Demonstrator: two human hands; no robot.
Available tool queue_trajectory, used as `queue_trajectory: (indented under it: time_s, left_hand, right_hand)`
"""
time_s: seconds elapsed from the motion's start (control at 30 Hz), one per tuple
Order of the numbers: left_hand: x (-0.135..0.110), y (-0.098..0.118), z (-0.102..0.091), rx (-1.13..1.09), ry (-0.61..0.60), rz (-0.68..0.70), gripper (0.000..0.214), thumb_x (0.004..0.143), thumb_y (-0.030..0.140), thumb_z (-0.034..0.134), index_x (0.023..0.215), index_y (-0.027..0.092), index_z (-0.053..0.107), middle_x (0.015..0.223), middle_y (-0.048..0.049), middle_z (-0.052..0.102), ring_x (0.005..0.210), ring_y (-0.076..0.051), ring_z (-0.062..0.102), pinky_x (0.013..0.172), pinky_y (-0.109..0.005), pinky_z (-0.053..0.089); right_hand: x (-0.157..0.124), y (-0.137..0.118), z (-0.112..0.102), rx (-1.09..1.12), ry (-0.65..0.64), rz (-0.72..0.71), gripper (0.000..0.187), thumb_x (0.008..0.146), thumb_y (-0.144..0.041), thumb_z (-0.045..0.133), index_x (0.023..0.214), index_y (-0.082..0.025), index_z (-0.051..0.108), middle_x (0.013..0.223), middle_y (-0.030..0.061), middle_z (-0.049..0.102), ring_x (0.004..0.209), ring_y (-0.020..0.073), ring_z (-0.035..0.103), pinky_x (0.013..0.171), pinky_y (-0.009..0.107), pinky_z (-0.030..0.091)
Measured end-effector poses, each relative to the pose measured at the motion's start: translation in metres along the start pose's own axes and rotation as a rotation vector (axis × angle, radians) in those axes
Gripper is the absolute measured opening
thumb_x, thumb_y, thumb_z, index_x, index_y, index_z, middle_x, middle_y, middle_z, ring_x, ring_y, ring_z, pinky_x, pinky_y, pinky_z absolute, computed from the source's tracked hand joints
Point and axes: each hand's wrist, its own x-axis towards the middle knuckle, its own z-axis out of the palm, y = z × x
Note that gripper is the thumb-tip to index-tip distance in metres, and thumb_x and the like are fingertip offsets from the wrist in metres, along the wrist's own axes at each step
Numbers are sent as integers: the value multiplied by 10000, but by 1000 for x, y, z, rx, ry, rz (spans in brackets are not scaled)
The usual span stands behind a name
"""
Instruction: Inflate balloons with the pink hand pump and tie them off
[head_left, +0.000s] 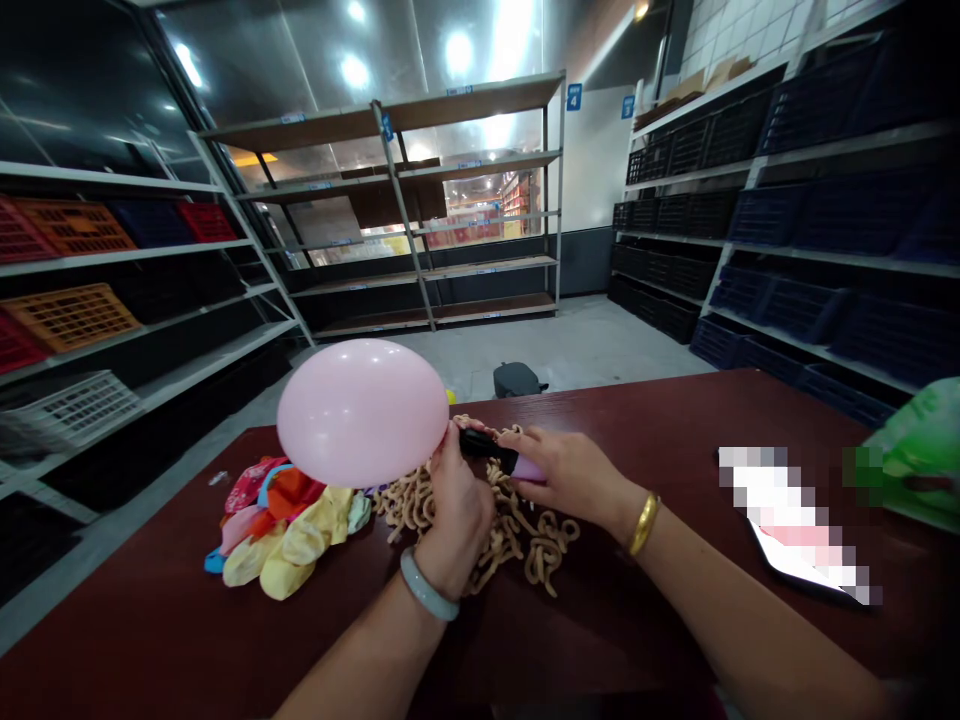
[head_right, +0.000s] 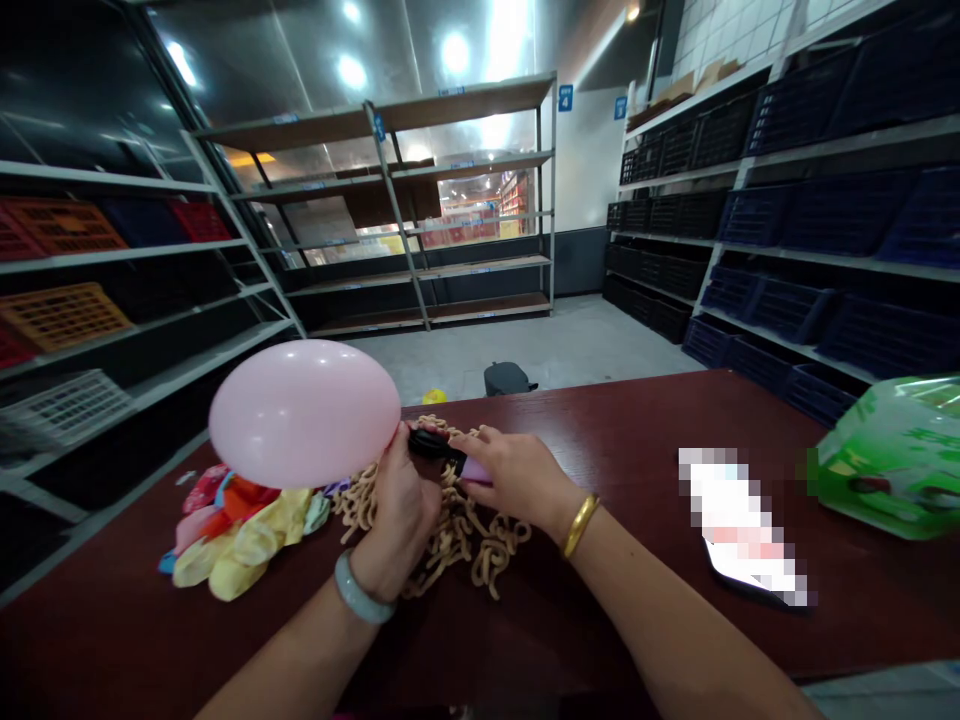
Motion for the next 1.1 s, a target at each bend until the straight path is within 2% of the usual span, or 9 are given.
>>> queue_trajectory:
  time_s: [0.1,0.2,0.3,0.4,0.6,0.73,0.87,0.97,1.1]
  left_hand:
    - [4,8,1,-7,10,-38,114,794,251,637,818,156,578,760,-19,625,707,-131,610,776,-301,489]
    - [19,22,-4,-28,58,23,95,814,245,605,793,163,563,731,-16,641,693,-131,632,808,-321,501]
    - [40,41,-13,-50,165,116,127,840,228,565,736,165,530,703,-30,664,729,-139,665,839,-324,509]
    - [52,52,-21,-35,205,83,115,849,203,542,744,158,535,746,-67,698,796,-154,688,847,-324,514]
    - [48,48,-22,-36,94,-62,104,815,186,556,717,154,541,830,-96,721,842,-178,694,853,-339,519]
    - [42,46,-21,-62,-23,-212,79,823,177,553,787,140,613,966,-123,720,953,-202,674,876,-359,517]
    - [28,39,-14,-96,-201,-388,169,821,178,602,970,145,675,1201,-129,650,1153,-222,586,955,-376,486]
    - [12,28,-7,-85,-285,-474,215,824,194,622,1028,163,683,1280,-123,603,1202,-237,548,965,-398,481]
    - [-10,9,-2,-44,-350,-526,251,827,214,636,1070,182,688,1249,-104,619,1152,-214,570,886,-315,501]
  right_hand:
    - [0,-2,-3,-2,9,1,526,852,-426,581,1347,-300,454,1208,73,604,924,239,637,756,333,463]
    - [1,3,-3,-3,-14,11,522,859,-436,570,1350,-298,454,1207,69,607,934,234,635,755,321,448]
    - [1,17,-3,-38,-40,69,490,861,-447,555,1319,-289,481,1171,62,631,939,244,640,764,326,440]
    - [1,41,-4,-106,-59,183,459,861,-436,537,1289,-273,502,1152,69,645,950,262,643,752,335,438]
    - [-7,84,-4,-197,-168,362,439,835,-397,555,1250,-255,542,1064,95,675,978,295,638,747,356,440]
    - [-10,96,-1,-212,-217,414,458,791,-355,637,1228,-235,580,1051,112,669,997,299,624,795,377,443]
    - [-2,75,-5,-161,90,290,340,836,-393,635,1129,-221,646,1133,109,638,1103,288,558,941,419,400]
    - [4,40,-5,121,321,81,223,933,-352,517,1054,-218,649,1079,78,655,1037,211,587,916,349,439]
    - [4,4,4,276,409,-43,197,940,-329,520,1079,-215,600,1055,67,658,970,200,609,858,340,468]
